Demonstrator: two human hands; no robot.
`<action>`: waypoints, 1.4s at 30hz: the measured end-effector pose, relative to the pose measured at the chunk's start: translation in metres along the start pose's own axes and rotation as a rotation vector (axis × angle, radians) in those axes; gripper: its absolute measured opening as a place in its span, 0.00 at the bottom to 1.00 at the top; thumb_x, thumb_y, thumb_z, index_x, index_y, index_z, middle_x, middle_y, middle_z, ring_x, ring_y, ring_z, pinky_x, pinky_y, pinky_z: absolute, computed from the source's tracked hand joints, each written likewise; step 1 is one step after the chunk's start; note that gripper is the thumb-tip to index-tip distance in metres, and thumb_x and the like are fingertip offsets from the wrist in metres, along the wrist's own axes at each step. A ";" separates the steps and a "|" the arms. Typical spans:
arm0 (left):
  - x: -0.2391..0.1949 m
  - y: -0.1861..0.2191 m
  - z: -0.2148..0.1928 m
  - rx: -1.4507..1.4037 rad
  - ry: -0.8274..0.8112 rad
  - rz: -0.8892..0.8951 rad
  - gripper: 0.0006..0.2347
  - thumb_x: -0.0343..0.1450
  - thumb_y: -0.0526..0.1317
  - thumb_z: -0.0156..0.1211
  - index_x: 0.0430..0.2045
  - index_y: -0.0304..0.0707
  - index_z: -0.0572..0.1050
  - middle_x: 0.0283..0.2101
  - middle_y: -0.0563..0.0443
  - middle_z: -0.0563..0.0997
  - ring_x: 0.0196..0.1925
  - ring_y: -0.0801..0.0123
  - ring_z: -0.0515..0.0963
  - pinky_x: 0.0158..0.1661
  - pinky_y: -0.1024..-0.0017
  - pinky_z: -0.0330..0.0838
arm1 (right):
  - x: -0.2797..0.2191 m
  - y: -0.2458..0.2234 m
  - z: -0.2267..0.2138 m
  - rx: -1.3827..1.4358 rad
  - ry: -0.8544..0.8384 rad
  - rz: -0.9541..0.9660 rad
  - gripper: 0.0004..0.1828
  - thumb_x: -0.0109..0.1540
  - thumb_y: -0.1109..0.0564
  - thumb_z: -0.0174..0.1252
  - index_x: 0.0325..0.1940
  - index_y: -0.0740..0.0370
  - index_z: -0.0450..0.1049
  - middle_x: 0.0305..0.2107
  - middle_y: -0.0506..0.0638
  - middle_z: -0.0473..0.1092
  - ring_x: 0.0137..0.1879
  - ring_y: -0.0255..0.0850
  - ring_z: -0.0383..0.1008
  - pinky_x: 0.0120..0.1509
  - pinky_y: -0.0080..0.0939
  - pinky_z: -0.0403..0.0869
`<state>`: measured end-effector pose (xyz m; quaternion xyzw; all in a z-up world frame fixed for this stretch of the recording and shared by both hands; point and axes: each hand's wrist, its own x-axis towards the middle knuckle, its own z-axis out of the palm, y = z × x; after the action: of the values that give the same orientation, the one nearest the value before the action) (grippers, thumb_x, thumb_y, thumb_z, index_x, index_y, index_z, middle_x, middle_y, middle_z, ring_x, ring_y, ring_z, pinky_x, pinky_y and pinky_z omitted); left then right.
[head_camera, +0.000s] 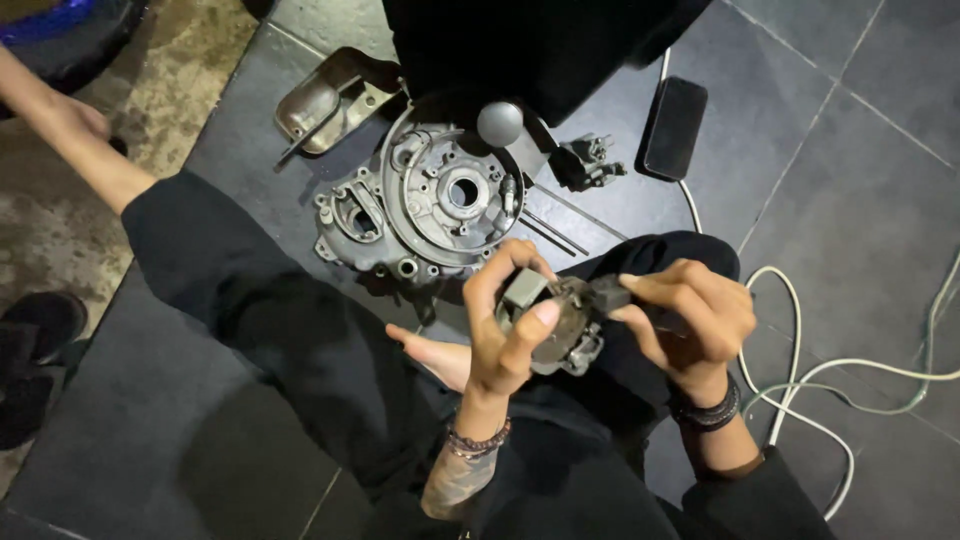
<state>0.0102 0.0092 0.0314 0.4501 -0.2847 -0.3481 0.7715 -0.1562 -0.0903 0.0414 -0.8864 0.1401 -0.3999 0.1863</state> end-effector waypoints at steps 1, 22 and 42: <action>0.000 -0.001 0.000 0.003 0.003 0.006 0.17 0.65 0.54 0.60 0.25 0.37 0.70 0.25 0.55 0.66 0.30 0.78 0.61 0.34 0.77 0.59 | -0.002 -0.003 0.003 0.004 0.002 -0.006 0.14 0.64 0.54 0.64 0.36 0.71 0.82 0.22 0.56 0.72 0.20 0.48 0.67 0.25 0.46 0.70; -0.005 -0.017 0.021 0.158 -0.048 0.041 0.18 0.73 0.52 0.54 0.24 0.34 0.70 0.24 0.50 0.68 0.27 0.75 0.63 0.37 0.74 0.63 | -0.028 -0.002 -0.003 0.061 0.027 0.072 0.11 0.63 0.54 0.63 0.37 0.66 0.82 0.22 0.55 0.73 0.21 0.50 0.73 0.23 0.44 0.71; -0.005 -0.010 0.008 0.095 0.092 0.132 0.16 0.72 0.51 0.52 0.23 0.35 0.68 0.24 0.47 0.68 0.26 0.71 0.64 0.33 0.73 0.62 | -0.011 -0.021 0.024 0.194 0.109 -0.008 0.15 0.63 0.53 0.63 0.31 0.70 0.80 0.19 0.57 0.71 0.18 0.48 0.68 0.22 0.44 0.70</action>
<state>-0.0018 0.0061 0.0256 0.4820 -0.2944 -0.2616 0.7827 -0.1434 -0.0621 0.0289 -0.8417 0.1069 -0.4600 0.2619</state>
